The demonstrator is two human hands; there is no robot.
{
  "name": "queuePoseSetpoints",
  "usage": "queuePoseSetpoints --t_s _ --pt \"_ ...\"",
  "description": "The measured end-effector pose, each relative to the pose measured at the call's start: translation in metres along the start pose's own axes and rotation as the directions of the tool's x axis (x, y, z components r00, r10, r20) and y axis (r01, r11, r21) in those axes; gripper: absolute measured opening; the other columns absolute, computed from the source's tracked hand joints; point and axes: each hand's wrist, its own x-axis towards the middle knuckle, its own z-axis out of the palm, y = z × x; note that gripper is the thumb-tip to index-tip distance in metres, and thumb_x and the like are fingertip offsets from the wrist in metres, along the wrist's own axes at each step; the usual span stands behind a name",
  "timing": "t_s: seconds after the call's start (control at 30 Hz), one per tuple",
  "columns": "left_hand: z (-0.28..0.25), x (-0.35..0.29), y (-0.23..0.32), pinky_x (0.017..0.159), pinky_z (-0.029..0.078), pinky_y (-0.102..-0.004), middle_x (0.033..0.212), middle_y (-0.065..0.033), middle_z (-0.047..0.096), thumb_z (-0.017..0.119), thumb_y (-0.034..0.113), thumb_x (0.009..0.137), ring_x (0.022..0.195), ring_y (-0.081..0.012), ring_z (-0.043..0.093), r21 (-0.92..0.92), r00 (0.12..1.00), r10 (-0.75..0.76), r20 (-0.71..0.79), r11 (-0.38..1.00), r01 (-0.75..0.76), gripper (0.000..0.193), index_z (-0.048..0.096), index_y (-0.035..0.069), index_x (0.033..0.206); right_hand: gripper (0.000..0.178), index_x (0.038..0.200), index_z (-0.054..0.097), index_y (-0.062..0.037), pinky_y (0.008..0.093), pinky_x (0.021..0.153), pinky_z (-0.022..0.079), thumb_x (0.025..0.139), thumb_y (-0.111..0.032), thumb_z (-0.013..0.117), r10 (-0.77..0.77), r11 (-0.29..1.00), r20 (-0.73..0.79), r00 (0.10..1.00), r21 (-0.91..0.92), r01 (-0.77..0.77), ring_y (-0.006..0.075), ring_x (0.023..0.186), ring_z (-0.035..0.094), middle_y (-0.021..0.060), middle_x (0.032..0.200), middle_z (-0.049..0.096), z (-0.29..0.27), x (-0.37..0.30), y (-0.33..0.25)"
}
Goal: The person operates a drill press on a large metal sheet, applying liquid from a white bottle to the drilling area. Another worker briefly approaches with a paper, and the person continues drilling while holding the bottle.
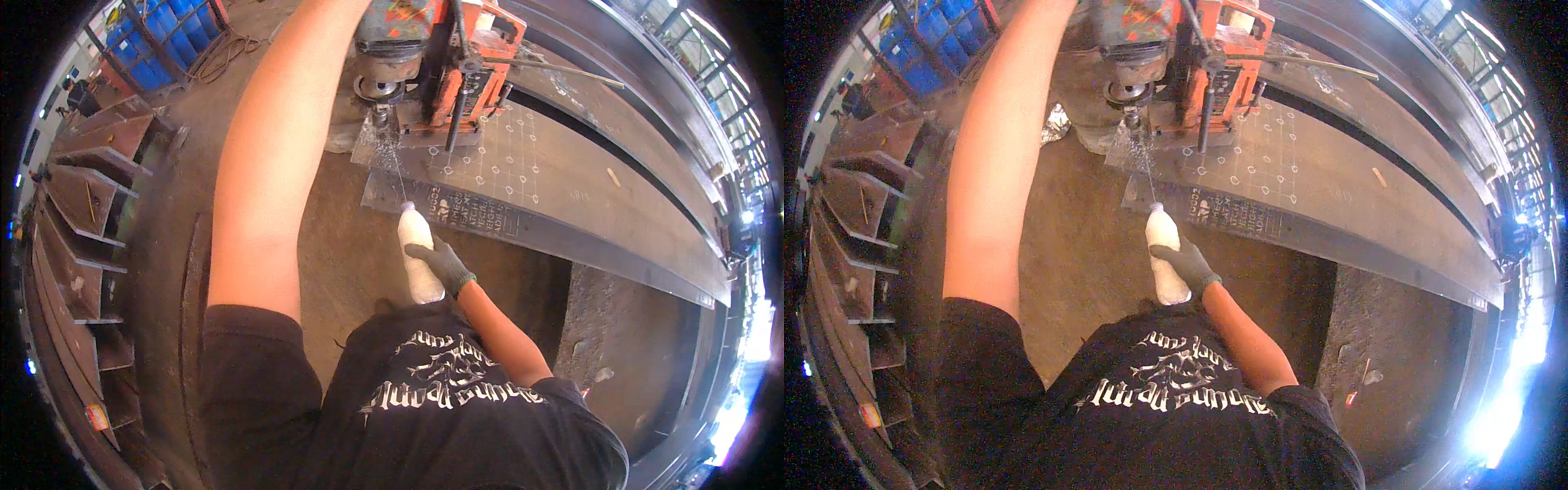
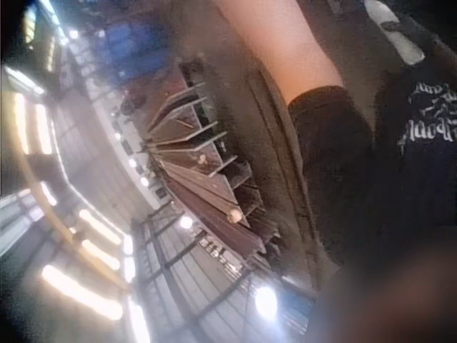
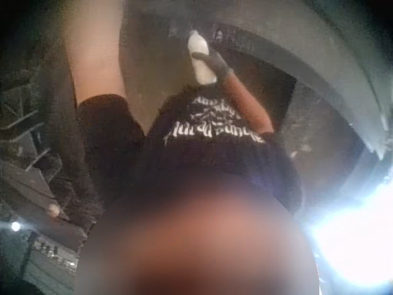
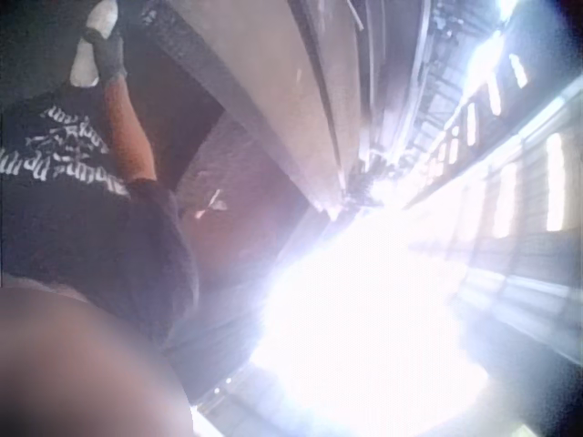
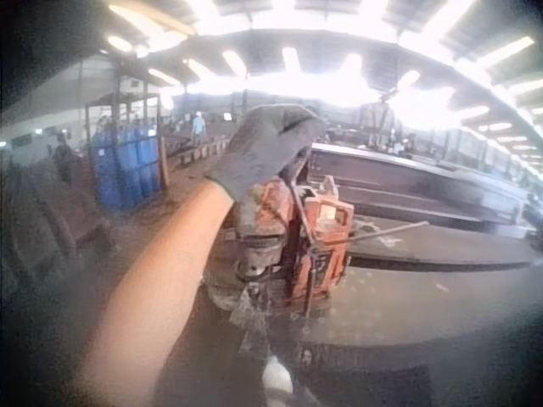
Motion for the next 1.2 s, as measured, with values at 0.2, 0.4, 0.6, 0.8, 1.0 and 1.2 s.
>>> queuePoseSetpoints --t_s 0.2,0.4,0.6,0.8,1.0,1.2 --pt "0.008 0.035 -0.044 0.076 0.059 -0.0427 0.078 -0.0130 0.074 0.070 0.032 0.101 0.077 -0.0250 0.074 0.234 0.836 0.526 -0.155 0.842 -0.486 0.030 0.080 0.003 0.096 0.075 0.139 0.066 0.0037 0.0415 0.097 0.058 0.089 -0.049 0.083 0.038 0.999 -0.012 0.999 -0.011 -0.038 0.0261 0.108 0.074 0.0179 0.124 0.076 0.014 0.007 0.002" --pt "-0.001 0.028 -0.036 0.077 0.055 -0.0457 0.074 -0.0185 0.070 0.066 0.037 0.099 0.070 -0.0313 0.068 0.263 0.900 0.433 -0.052 0.875 -0.406 0.039 0.077 0.003 0.085 0.074 0.141 0.065 0.0016 0.0413 0.095 0.059 0.089 -0.048 0.084 0.047 0.999 -0.048 0.998 0.008 -0.046 0.0254 0.106 0.075 0.0170 0.124 0.077 0.027 0.003 0.000" --pt "-0.001 0.029 -0.039 0.079 0.055 -0.0470 0.075 -0.0180 0.070 0.066 0.040 0.100 0.074 -0.0309 0.069 0.249 0.877 0.478 -0.057 0.857 -0.451 0.041 0.077 0.003 0.086 0.076 0.144 0.063 -0.0001 0.0412 0.096 0.059 0.088 -0.046 0.085 0.002 1.000 -0.042 0.999 0.008 -0.001 0.0250 0.109 0.074 0.0170 0.126 0.076 0.034 0.004 0.002" --pt "0.004 0.026 -0.041 0.085 0.056 -0.0446 0.084 -0.0155 0.075 0.070 0.038 0.100 0.082 -0.0283 0.072 0.208 0.883 0.452 -0.129 0.883 -0.422 0.037 0.080 0.003 0.095 0.077 0.144 0.063 0.0022 0.0418 0.097 0.058 0.088 -0.046 0.085 0.005 0.999 -0.027 1.000 0.048 -0.003 0.0260 0.110 0.073 0.0179 0.128 0.075 0.037 -0.005 -0.002" --pt "0.005 0.023 -0.041 0.085 0.057 -0.0427 0.085 -0.0138 0.076 0.072 0.034 0.099 0.083 -0.0261 0.072 0.119 0.904 0.408 -0.128 0.911 -0.394 0.033 0.080 0.002 0.094 0.077 0.143 0.064 0.0030 0.0411 0.098 0.058 0.088 -0.048 0.084 0.033 0.999 -0.027 0.999 -0.014 -0.033 0.0261 0.113 0.073 0.0189 0.128 0.075 0.035 -0.001 0.005" --pt "0.000 0.025 -0.041 0.085 0.057 -0.0424 0.085 -0.0131 0.076 0.072 0.035 0.100 0.082 -0.0240 0.072 0.201 0.896 0.432 -0.098 0.891 -0.408 0.035 0.080 0.003 0.092 0.077 0.144 0.063 0.0026 0.0420 0.101 0.057 0.088 -0.047 0.084 0.021 1.000 -0.035 0.999 -0.008 -0.022 0.0273 0.114 0.073 0.0187 0.129 0.075 0.036 -0.004 0.003"
